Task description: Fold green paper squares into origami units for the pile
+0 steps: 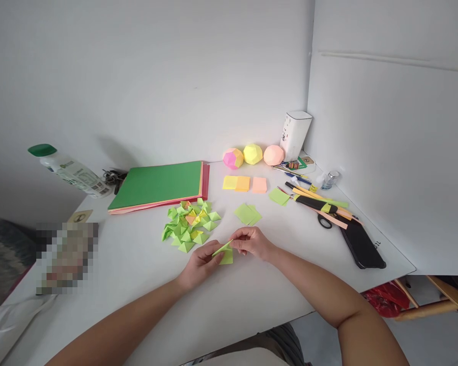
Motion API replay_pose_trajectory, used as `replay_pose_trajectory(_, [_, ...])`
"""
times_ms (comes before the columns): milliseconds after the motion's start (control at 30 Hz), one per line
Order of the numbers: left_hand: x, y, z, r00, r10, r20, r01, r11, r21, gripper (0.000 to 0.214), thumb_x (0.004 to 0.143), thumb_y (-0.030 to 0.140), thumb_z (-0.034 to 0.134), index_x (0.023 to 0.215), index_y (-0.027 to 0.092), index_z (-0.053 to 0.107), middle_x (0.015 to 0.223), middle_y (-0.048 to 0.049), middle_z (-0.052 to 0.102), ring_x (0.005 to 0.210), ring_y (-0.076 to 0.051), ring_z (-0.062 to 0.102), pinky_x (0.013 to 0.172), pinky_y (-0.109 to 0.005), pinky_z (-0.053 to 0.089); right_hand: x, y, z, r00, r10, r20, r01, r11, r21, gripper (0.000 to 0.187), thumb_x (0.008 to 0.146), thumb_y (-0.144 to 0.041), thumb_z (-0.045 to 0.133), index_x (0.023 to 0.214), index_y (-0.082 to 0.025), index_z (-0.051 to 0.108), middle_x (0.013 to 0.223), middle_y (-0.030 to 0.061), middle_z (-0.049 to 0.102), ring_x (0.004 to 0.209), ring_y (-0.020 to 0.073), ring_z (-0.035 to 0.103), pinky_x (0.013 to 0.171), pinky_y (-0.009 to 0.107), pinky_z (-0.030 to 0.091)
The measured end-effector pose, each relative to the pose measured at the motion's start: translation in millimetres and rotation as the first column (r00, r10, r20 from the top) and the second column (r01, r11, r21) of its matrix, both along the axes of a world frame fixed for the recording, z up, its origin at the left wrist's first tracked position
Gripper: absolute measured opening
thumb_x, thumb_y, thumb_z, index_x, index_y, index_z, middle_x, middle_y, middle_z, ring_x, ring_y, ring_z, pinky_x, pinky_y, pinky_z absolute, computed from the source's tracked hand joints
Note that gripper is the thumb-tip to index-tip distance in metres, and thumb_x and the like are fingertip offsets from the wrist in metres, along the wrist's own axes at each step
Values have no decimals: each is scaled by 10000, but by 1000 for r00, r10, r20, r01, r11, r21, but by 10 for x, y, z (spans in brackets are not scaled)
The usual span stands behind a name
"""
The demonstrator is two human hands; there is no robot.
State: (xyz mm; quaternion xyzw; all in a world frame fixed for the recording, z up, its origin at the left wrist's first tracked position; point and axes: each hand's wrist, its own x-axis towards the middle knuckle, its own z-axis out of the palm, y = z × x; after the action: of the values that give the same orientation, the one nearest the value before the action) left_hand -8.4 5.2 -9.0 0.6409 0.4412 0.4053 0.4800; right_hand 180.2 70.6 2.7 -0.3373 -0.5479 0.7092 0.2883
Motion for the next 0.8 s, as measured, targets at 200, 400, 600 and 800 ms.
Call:
replay_pose_trajectory(200, [0,2,-5,1000,-6,-9,6,1000,9,268,854,316,483,1010,207,672,714,-16,475,654,-138,457,605,-249,378,-9,0,19,1000,1,-10,-1,1000,-18,198,661,-309,721,731,-139,646,515,-41,513,442,70,427,437,224,342])
replay_pose_trajectory(400, [2,8,8,1000,5,-25,-4,1000,21,285,850,347,482,989,192,676,716,-22,491,649,-136,466,604,-249,395,-16,-2,18,1000,-8,-16,7,1000,-18,195,653,-306,726,709,-137,646,574,-27,538,452,66,438,433,217,347])
replay_pose_trajectory(600, [16,10,19,999,6,-32,-5,1000,29,284,856,343,471,980,189,675,699,-17,480,641,-132,454,587,-244,390,-12,0,38,1000,-11,-26,10,999,-38,182,653,-288,725,706,-136,639,537,-37,520,441,64,430,429,213,341])
replay_pose_trajectory(800, [10,14,11,1000,1,-14,-1,1000,17,264,855,321,477,969,188,675,700,-13,470,640,-131,444,590,-245,380,-10,-2,30,1000,-19,-16,18,999,-44,192,653,-291,726,691,-134,622,558,-34,531,442,61,430,436,216,345])
